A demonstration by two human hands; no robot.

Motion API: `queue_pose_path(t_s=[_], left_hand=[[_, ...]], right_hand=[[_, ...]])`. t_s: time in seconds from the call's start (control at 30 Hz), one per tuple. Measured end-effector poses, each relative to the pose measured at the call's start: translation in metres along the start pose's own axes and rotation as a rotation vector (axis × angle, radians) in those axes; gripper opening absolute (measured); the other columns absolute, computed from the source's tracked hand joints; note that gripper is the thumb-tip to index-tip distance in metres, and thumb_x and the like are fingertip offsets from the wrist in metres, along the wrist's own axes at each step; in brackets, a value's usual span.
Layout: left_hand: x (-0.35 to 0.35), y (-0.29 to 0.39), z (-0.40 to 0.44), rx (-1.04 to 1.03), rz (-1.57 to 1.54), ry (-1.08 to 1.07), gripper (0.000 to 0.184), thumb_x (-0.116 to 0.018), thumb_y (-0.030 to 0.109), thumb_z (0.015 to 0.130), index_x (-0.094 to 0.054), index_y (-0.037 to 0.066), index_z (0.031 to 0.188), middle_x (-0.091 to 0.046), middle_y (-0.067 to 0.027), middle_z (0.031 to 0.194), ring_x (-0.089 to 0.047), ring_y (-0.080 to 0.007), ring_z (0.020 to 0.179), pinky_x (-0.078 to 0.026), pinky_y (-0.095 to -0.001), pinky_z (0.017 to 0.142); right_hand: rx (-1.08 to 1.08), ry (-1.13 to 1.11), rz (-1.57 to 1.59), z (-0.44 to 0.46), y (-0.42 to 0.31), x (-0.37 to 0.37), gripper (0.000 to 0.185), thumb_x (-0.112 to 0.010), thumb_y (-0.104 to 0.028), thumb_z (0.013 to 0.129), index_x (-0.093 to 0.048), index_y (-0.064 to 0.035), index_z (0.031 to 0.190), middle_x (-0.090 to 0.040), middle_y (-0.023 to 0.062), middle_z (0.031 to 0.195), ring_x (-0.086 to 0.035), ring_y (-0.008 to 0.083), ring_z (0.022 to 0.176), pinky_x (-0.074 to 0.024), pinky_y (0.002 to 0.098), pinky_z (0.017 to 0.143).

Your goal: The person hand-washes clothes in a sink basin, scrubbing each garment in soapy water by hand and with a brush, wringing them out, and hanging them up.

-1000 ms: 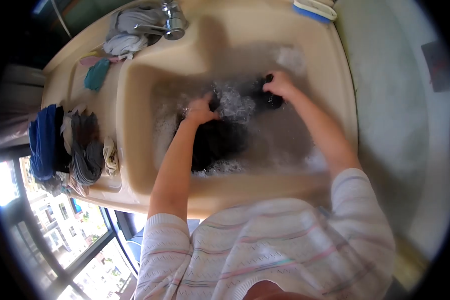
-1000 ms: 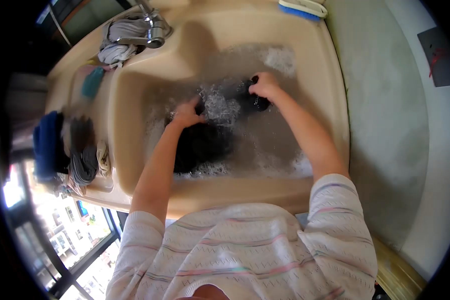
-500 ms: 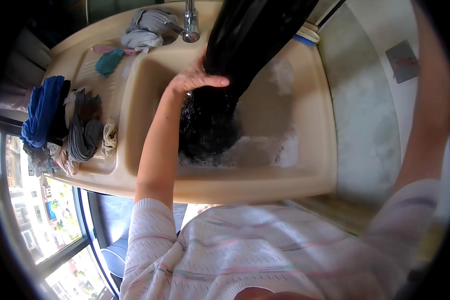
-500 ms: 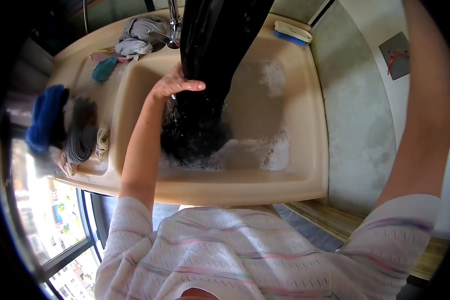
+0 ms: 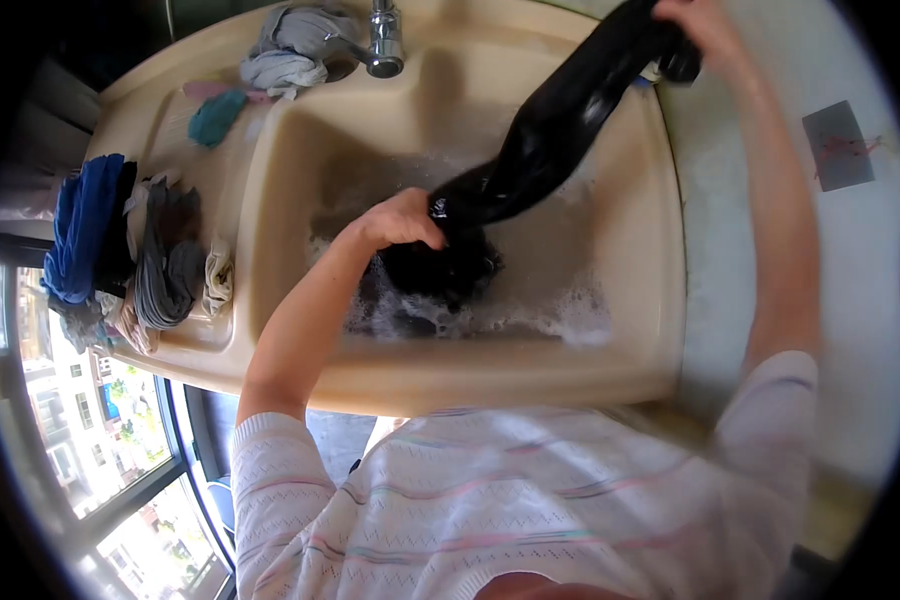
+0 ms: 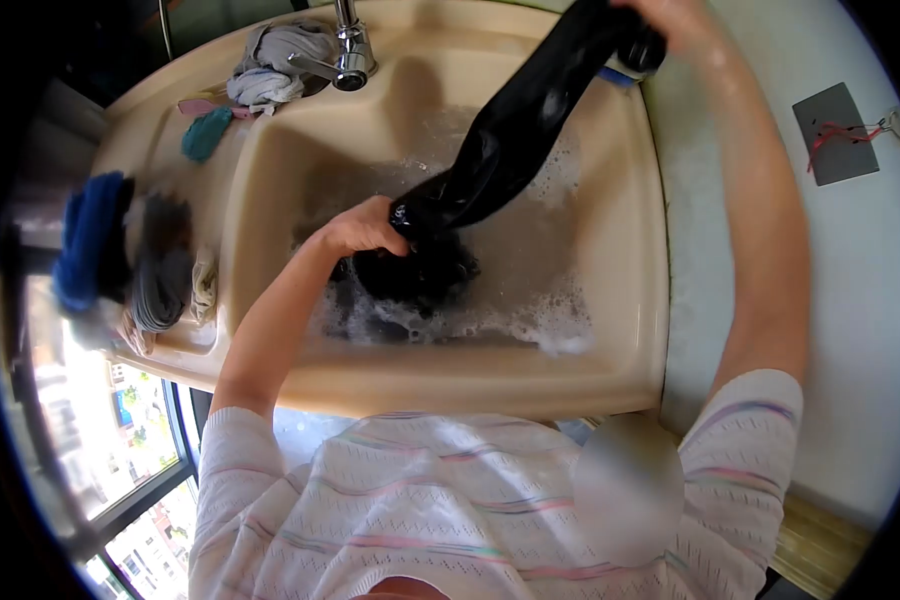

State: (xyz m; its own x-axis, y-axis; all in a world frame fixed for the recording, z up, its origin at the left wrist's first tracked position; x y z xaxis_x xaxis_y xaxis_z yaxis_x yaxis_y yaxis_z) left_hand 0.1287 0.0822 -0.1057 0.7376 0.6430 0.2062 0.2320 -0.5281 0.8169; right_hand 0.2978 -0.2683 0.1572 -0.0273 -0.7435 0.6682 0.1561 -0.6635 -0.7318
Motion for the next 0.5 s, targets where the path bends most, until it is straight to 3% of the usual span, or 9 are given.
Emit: queue_pose_path(t_s=[0.03, 0.07, 0.13, 0.2, 0.23, 0.27, 0.3, 0.4, 0.5], left_hand=[[0.012, -0.016, 0.004, 0.041, 0.109, 0.12, 0.031, -0.07, 0.009, 0.054, -0.06, -0.004, 0.08, -0.061, -0.0089, 0.075, -0.056, -0.0163, 0.067, -0.046, -0.0305, 0.06], [0.022, -0.025, 0.007, 0.081, 0.219, 0.241, 0.032, -0.069, 0.014, 0.054, -0.059, -0.006, 0.077, -0.061, -0.0132, 0.073, -0.059, -0.0219, 0.066, -0.047, -0.0349, 0.062], [0.019, -0.017, 0.008, 0.241, 0.496, 0.305, 0.03, -0.067, 0.015, 0.059, -0.061, -0.003, 0.082, -0.062, -0.0157, 0.082, -0.061, -0.0263, 0.077, -0.048, -0.0361, 0.069], [0.009, -0.02, 0.014, 0.341, 0.656, 0.329, 0.029, -0.066, 0.017, 0.063, -0.063, -0.001, 0.086, -0.062, -0.0175, 0.091, -0.06, -0.0293, 0.087, -0.048, -0.037, 0.075], [0.002, -0.034, 0.024, 0.361, 0.676, 0.327, 0.029, -0.065, 0.018, 0.065, -0.063, 0.001, 0.088, -0.061, -0.018, 0.095, -0.059, -0.03, 0.092, -0.048, -0.0373, 0.077], [-0.005, -0.048, 0.034, 0.379, 0.695, 0.326, 0.029, -0.064, 0.019, 0.067, -0.064, 0.002, 0.09, -0.06, -0.0185, 0.099, -0.057, -0.0307, 0.096, -0.047, -0.0376, 0.08], [-0.011, -0.06, 0.043, 0.392, 0.731, 0.317, 0.029, -0.064, 0.021, 0.069, -0.063, 0.003, 0.091, -0.06, -0.0184, 0.1, -0.057, -0.0305, 0.097, -0.047, -0.0377, 0.08], [-0.024, -0.077, 0.06, 0.444, 0.789, 0.318, 0.03, -0.062, 0.021, 0.071, -0.063, 0.004, 0.095, -0.058, -0.0182, 0.105, -0.057, -0.0296, 0.099, -0.046, -0.0378, 0.082], [-0.019, -0.061, 0.057, 0.468, 0.774, 0.291, 0.034, -0.063, 0.018, 0.067, -0.062, 0.002, 0.097, -0.058, -0.0193, 0.106, -0.056, -0.0289, 0.1, -0.046, -0.0368, 0.083]], right_hand=[[0.05, -0.056, -0.052, -0.042, -0.013, -0.049, 0.021, -0.063, -0.007, 0.061, -0.06, -0.0065, 0.082, -0.058, 0.0016, 0.072, -0.055, 0.0111, 0.068, -0.0442, 0.0245, 0.06], [-0.042, -0.171, -0.156, -0.056, 0.015, -0.084, 0.024, -0.063, -0.007, 0.06, -0.06, -0.0089, 0.084, -0.058, 0.002, 0.074, -0.054, 0.0109, 0.067, -0.0435, 0.0244, 0.06], [0.112, -0.163, -0.242, -0.072, 0.089, -0.156, 0.025, -0.064, -0.013, 0.06, -0.06, -0.0097, 0.085, -0.059, 0.0109, 0.07, -0.056, 0.0216, 0.069, -0.0446, 0.0313, 0.063], [-0.138, -0.247, -0.419, -0.107, 0.103, -0.207, 0.038, -0.062, -0.018, 0.065, -0.055, -0.0163, 0.102, -0.053, 0.0146, 0.107, -0.055, 0.0293, 0.092, -0.0449, 0.0378, 0.079], [-0.038, -0.273, -0.479, -0.117, 0.133, -0.238, 0.046, -0.063, -0.021, 0.068, -0.05, -0.0207, 0.112, -0.041, 0.0131, 0.124, -0.047, 0.0316, 0.105, -0.0424, 0.0421, 0.086], [-0.088, -0.304, -0.587, -0.135, 0.135, -0.256, 0.05, -0.063, -0.023, 0.07, -0.046, -0.0211, 0.117, -0.036, 0.0117, 0.128, -0.041, 0.0338, 0.111, -0.0416, 0.046, 0.087], [-0.14, -0.325, -0.615, -0.145, 0.145, -0.272, 0.053, -0.062, -0.024, 0.073, -0.042, -0.0193, 0.122, -0.033, 0.0115, 0.13, -0.037, 0.035, 0.115, -0.0404, 0.0482, 0.087], [-0.136, -0.269, -0.775, -0.149, 0.185, -0.295, 0.036, -0.059, -0.021, 0.075, -0.055, -0.0131, 0.11, -0.046, 0.0137, 0.12, -0.044, 0.0339, 0.11, -0.0404, 0.0438, 0.088], [-0.173, -0.637, -0.956, -0.151, 0.194, -0.287, 0.032, -0.061, -0.023, 0.073, -0.06, -0.0112, 0.102, -0.054, 0.0145, 0.111, -0.049, 0.0332, 0.106, -0.0414, 0.0396, 0.087]])
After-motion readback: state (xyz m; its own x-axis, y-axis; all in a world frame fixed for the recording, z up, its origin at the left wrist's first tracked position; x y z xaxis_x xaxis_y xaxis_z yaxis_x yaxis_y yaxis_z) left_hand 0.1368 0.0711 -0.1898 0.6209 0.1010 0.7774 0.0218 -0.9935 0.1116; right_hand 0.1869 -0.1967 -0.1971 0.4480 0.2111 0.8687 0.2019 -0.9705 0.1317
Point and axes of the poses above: each hand's wrist, its own z-axis towards the middle knuckle, its own x-axis out of the back of the hand, y = z × x, the point moved 4 cm from there along z, towards the middle knuckle
